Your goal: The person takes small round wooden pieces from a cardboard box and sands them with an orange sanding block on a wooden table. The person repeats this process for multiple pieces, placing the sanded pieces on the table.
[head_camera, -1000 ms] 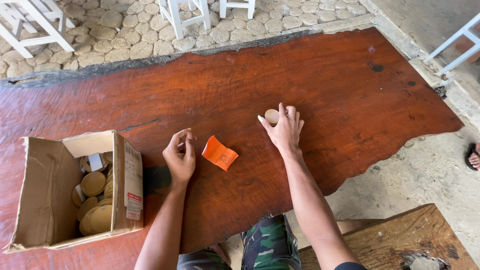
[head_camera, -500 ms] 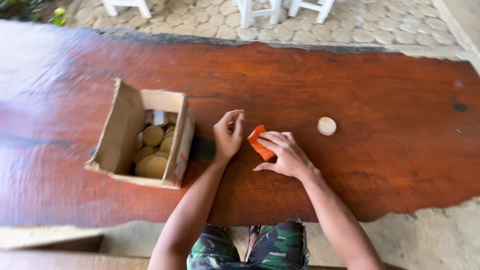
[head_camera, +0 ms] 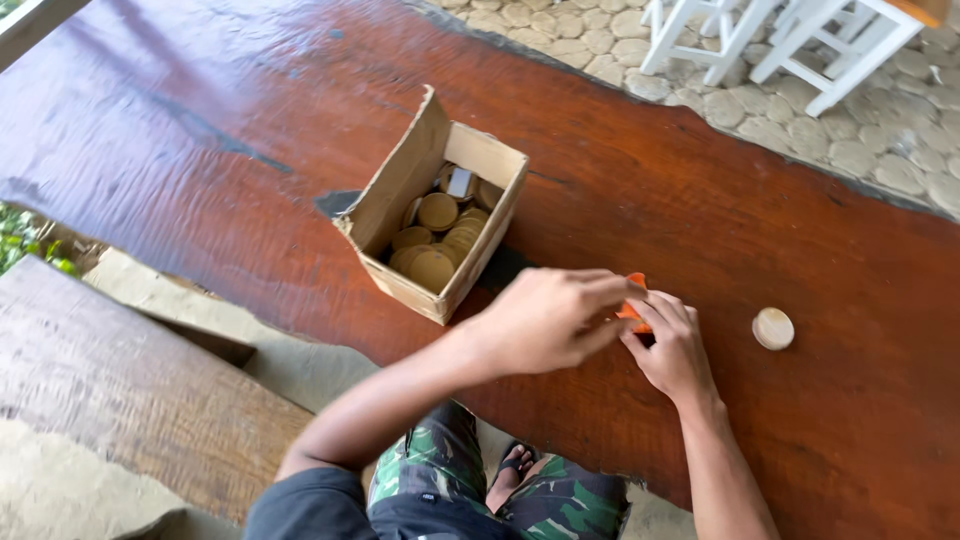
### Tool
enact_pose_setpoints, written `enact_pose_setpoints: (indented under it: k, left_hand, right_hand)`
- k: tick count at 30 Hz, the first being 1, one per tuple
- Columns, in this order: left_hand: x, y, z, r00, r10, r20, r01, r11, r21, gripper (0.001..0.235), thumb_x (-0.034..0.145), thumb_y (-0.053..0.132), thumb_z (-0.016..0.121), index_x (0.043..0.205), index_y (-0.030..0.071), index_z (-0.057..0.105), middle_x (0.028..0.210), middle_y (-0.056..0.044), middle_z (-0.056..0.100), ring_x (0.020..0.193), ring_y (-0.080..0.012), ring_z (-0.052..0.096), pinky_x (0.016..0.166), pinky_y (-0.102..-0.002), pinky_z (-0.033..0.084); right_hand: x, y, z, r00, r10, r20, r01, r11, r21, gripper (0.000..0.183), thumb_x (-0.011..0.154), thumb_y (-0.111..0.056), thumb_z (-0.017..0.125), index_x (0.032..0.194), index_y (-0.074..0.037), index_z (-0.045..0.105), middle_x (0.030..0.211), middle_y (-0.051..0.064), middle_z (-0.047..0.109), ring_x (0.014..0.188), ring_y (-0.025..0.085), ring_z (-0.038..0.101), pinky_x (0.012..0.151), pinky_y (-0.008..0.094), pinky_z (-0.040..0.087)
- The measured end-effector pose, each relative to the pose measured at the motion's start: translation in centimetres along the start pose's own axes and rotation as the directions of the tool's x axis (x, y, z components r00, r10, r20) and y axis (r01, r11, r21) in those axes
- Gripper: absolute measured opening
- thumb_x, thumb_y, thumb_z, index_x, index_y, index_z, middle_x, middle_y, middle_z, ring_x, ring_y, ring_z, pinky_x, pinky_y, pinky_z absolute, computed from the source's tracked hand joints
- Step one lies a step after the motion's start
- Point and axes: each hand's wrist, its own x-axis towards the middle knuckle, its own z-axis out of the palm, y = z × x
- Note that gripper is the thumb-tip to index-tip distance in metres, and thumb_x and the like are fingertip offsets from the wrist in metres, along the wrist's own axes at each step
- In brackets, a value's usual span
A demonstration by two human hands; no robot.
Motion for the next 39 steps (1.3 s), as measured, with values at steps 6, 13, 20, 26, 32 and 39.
enact_pose_setpoints:
  k: [6, 13, 20, 26, 32, 39]
  left_hand:
    - [-0.3, -11.9, -8.2, 0.893, -0.444, -0.068, 0.396, 0.705, 0.589, 0.009, 0.082, 0.006, 0.061, 0.084, 0.013, 0.067, 0.085, -0.001, 0.071, 0.071, -0.0389, 0.074, 0.060, -0.052, 0.061]
    - [-4.3, -29.4, 1.0, 0.860, -0.503, -0.086, 0.453, 0.675, 0.583, 0.017, 0.085, 0.000, 0.060, 0.085, 0.006, 0.076, 0.084, -0.014, 0.074, 0.077, -0.0381, 0.077, 0.056, -0.049, 0.062]
    - [-1.8, -28.1, 1.7, 0.866, -0.436, -0.243, 0.471, 0.552, 0.688, 0.016, 0.084, 0.003, 0.062, 0.087, 0.008, 0.077, 0.081, -0.008, 0.074, 0.069, -0.0298, 0.076, 0.045, -0.045, 0.057]
    - [-2.2, -25.5, 0.1, 0.932, -0.311, -0.186, 0.326, 0.500, 0.802, 0.014, 0.084, 0.001, 0.063, 0.081, 0.008, 0.075, 0.066, -0.010, 0.068, 0.055, -0.0318, 0.071, 0.039, -0.046, 0.054]
    - [-0.8, -20.8, -5.1, 0.989, -0.146, 0.010, 0.068, 0.513, 0.855, 0.020, 0.085, 0.003, 0.061, 0.073, 0.011, 0.075, 0.066, -0.009, 0.071, 0.061, -0.0311, 0.074, 0.049, -0.044, 0.058]
    - [-0.5, -23.4, -6.3, 0.989, 0.050, 0.139, -0.145, 0.527, 0.838, 0.009, 0.077, 0.020, 0.069, 0.068, 0.019, 0.068, 0.069, 0.001, 0.066, 0.066, -0.0231, 0.070, 0.060, -0.037, 0.055]
  right_hand:
    - [0.9, -1.4, -1.2, 1.000, 0.029, 0.006, -0.029, 1.000, 0.012, 0.041, 0.092, -0.040, 0.070, 0.124, -0.014, 0.071, 0.125, 0.000, 0.068, 0.121, 0.021, 0.062, 0.092, 0.034, 0.044]
    - [1.0, -2.2, -1.5, 0.997, 0.078, 0.026, -0.079, 0.996, 0.037, 0.039, 0.095, -0.040, 0.069, 0.124, -0.015, 0.071, 0.126, -0.001, 0.069, 0.122, 0.020, 0.062, 0.094, 0.035, 0.044]
    - [1.1, -2.4, -1.9, 0.993, 0.119, 0.023, -0.120, 0.990, 0.078, 0.032, 0.096, -0.034, 0.068, 0.120, -0.013, 0.071, 0.124, 0.002, 0.069, 0.120, 0.023, 0.063, 0.094, 0.036, 0.045]
    - [1.2, -2.1, -1.5, 0.992, 0.128, 0.008, -0.128, 0.988, 0.089, 0.031, 0.096, -0.035, 0.069, 0.119, -0.014, 0.071, 0.124, 0.001, 0.070, 0.120, 0.022, 0.063, 0.095, 0.035, 0.045]
    - [1.2, -2.1, -1.5, 0.994, 0.112, -0.003, -0.111, 0.990, 0.090, 0.029, 0.096, -0.033, 0.068, 0.118, -0.013, 0.071, 0.122, 0.002, 0.070, 0.118, 0.024, 0.063, 0.094, 0.036, 0.045]
    - [1.1, -1.8, -1.6, 0.995, 0.098, -0.010, -0.097, 0.991, 0.096, 0.030, 0.096, -0.034, 0.067, 0.118, -0.014, 0.072, 0.120, 0.002, 0.070, 0.117, 0.024, 0.064, 0.092, 0.036, 0.045]
